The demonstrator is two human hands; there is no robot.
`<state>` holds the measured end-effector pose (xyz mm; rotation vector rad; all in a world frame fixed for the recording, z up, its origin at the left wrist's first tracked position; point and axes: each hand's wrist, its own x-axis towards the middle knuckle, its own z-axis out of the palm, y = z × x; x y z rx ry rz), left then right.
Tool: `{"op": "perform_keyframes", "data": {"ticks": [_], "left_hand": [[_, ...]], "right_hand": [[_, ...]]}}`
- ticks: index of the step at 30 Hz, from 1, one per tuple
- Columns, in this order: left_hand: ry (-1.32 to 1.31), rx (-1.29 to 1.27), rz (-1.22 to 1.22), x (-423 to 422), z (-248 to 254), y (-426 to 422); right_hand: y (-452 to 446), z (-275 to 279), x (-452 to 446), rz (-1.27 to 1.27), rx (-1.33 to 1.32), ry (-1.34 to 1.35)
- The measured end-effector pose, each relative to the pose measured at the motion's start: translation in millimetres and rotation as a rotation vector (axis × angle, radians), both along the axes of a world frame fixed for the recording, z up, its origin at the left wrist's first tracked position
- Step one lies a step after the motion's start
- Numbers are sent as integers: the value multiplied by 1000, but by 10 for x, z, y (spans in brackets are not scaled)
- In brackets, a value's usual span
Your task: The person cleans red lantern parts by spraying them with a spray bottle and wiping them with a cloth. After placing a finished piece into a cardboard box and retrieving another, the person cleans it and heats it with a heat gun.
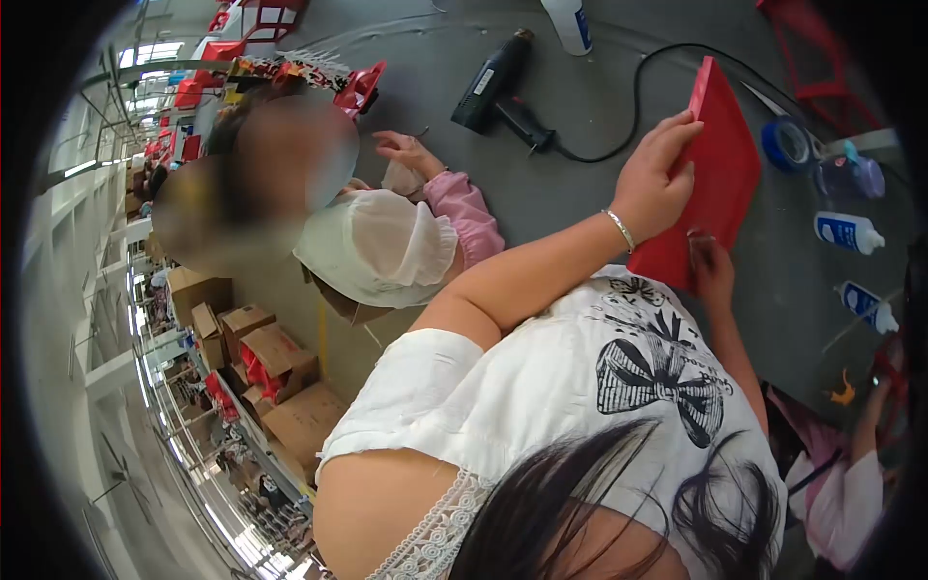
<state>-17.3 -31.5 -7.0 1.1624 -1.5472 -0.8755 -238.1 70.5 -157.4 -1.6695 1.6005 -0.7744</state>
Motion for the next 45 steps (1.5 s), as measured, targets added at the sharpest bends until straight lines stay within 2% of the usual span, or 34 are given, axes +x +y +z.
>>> {"op": "perform_keyframes", "data": {"ticks": [2,5,8,11,13,16,18,22,26,27,28,30,32,34,39,42,45], "left_hand": [[1,26,-5,12,19,-23],[9,47,-9,5,16,-48],[-3,44,-8,-4,-20,-75],[-19,51,-9,3,-28,-104],[-33,55,-8,9,-30,-100],[-56,63,-12,27,4,-81],[-57,82,-20,32,45,-73],[-87,55,-1,72,11,-86],[-129,-105,25,114,-196,-173],[-82,-36,8,104,-145,-161],[-123,-40,-10,107,-183,-182],[-44,10,-38,66,-228,-195],[-31,88,-49,35,-166,-201],[-48,92,-48,21,-151,-206],[-90,72,-40,-16,-168,-204],[-67,85,-56,-24,-218,-179],[-46,82,-63,-67,-250,-149]], "right_hand": [[126,-149,-204,11,135,-95],[145,10,-238,87,147,-127],[-84,-1,-206,128,57,47],[-588,-156,-201,74,-157,155],[-957,-199,-226,-64,-221,157],[-1477,-254,-370,-83,-305,288],[-1726,-303,-421,-150,-260,454],[-1844,-252,-429,-200,-346,690],[-1612,-113,-231,-199,-293,591],[-1519,-97,-235,-174,-260,643],[-1389,-148,-274,-136,-326,564],[-1071,-263,-321,-77,-373,487],[-667,-169,-237,-63,-284,415],[-287,-173,-257,62,-85,507],[182,-146,-154,-50,85,273],[76,-187,-75,-180,170,-10],[-87,-122,92,-183,165,31]]}}
